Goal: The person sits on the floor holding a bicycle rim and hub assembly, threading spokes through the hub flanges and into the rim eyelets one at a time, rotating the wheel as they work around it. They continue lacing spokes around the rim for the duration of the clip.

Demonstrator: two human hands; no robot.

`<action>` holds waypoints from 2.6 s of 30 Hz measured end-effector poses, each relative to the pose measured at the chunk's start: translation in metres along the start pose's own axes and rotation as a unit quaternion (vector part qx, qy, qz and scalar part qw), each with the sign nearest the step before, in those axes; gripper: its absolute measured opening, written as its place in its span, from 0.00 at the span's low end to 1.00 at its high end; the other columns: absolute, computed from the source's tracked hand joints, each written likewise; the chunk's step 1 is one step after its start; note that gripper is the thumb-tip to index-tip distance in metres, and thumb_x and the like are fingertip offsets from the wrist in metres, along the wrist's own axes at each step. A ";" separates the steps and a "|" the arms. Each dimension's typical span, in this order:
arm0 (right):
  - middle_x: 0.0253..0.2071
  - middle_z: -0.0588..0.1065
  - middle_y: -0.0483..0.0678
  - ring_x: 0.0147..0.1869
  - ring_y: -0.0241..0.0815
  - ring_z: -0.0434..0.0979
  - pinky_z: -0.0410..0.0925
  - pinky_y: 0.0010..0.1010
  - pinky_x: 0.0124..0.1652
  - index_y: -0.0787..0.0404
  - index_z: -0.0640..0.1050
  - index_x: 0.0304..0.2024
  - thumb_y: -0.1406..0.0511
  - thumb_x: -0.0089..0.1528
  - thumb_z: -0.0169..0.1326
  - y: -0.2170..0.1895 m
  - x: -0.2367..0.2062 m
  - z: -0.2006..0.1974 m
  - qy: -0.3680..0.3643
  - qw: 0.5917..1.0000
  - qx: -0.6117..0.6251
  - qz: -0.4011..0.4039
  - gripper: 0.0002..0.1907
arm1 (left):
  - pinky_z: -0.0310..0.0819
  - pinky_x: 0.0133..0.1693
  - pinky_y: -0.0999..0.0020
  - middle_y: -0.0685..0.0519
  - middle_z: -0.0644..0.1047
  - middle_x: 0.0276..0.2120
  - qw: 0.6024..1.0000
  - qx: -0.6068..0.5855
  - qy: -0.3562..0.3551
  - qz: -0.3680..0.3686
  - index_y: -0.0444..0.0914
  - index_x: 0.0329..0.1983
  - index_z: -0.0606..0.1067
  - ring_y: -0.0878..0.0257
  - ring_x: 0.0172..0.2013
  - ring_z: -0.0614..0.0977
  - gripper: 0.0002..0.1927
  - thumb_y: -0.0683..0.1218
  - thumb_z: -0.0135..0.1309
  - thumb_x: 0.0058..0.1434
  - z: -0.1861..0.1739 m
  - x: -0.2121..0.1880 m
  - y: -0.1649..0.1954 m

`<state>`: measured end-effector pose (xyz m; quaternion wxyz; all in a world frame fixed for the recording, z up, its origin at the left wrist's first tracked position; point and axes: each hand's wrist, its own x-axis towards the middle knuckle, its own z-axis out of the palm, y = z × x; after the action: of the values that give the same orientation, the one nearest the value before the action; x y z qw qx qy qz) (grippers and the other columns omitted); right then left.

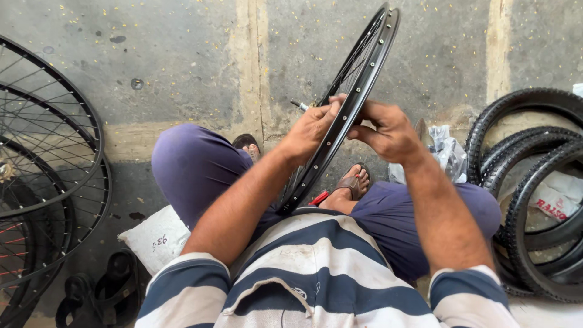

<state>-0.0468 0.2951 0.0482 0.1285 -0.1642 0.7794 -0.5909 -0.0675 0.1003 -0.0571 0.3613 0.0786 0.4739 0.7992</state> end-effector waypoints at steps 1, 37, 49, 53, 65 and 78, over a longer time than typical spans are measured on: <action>0.56 0.77 0.51 0.55 0.38 0.79 0.73 0.30 0.54 0.66 0.73 0.64 0.71 0.65 0.60 0.003 0.003 -0.002 -0.021 0.999 -0.018 -0.033 0.24 | 0.69 0.40 0.72 0.54 0.80 0.40 1.000 -0.013 -0.017 0.003 0.30 0.57 0.79 0.70 0.37 0.75 0.32 0.63 0.42 0.76 -0.001 0.001 0.001; 0.47 0.77 0.45 0.48 0.32 0.76 0.71 0.23 0.48 0.65 0.76 0.55 0.77 0.66 0.56 0.047 0.003 0.061 0.271 0.945 0.172 -0.069 0.14 | 0.50 0.74 0.55 0.37 0.54 0.76 0.887 0.400 0.104 0.208 0.33 0.77 0.50 0.40 0.77 0.55 0.50 0.36 0.54 0.49 0.048 -0.080 0.074; 0.46 0.79 0.50 0.47 0.35 0.77 0.70 0.26 0.48 0.71 0.75 0.64 0.70 0.74 0.50 0.052 0.020 0.041 0.099 0.962 0.254 -0.032 0.17 | 0.48 0.75 0.52 0.32 0.48 0.77 0.874 0.413 0.142 0.213 0.33 0.79 0.42 0.38 0.78 0.50 0.55 0.37 0.55 0.50 0.047 -0.082 0.072; 0.56 0.78 0.52 0.62 0.41 0.78 0.71 0.34 0.63 0.70 0.69 0.64 0.73 0.67 0.52 0.035 0.015 0.045 0.113 0.947 0.298 -0.040 0.22 | 0.49 0.75 0.53 0.34 0.52 0.77 0.886 0.391 0.153 0.197 0.33 0.80 0.42 0.39 0.78 0.53 0.55 0.37 0.55 0.50 0.045 -0.084 0.074; 0.43 0.77 0.53 0.46 0.45 0.80 0.71 0.31 0.46 0.64 0.77 0.38 0.73 0.56 0.73 0.021 0.027 0.074 0.368 0.883 -0.246 -0.158 0.16 | 0.51 0.76 0.53 0.35 0.52 0.77 0.885 0.383 0.141 0.222 0.36 0.80 0.47 0.40 0.78 0.55 0.53 0.38 0.54 0.50 0.051 -0.089 0.079; 0.55 0.79 0.51 0.61 0.42 0.79 0.72 0.33 0.61 0.69 0.74 0.61 0.72 0.61 0.61 0.052 0.040 -0.013 -0.137 0.915 0.374 0.060 0.25 | 0.52 0.76 0.47 0.36 0.42 0.80 0.870 0.413 0.141 0.228 0.45 0.81 0.50 0.35 0.80 0.50 0.52 0.36 0.53 0.51 0.053 -0.094 0.083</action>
<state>-0.0938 0.3031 0.0018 0.3214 -0.1360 0.4848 -0.8020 -0.0154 0.0522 0.0593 0.0323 0.2131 0.7757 0.5932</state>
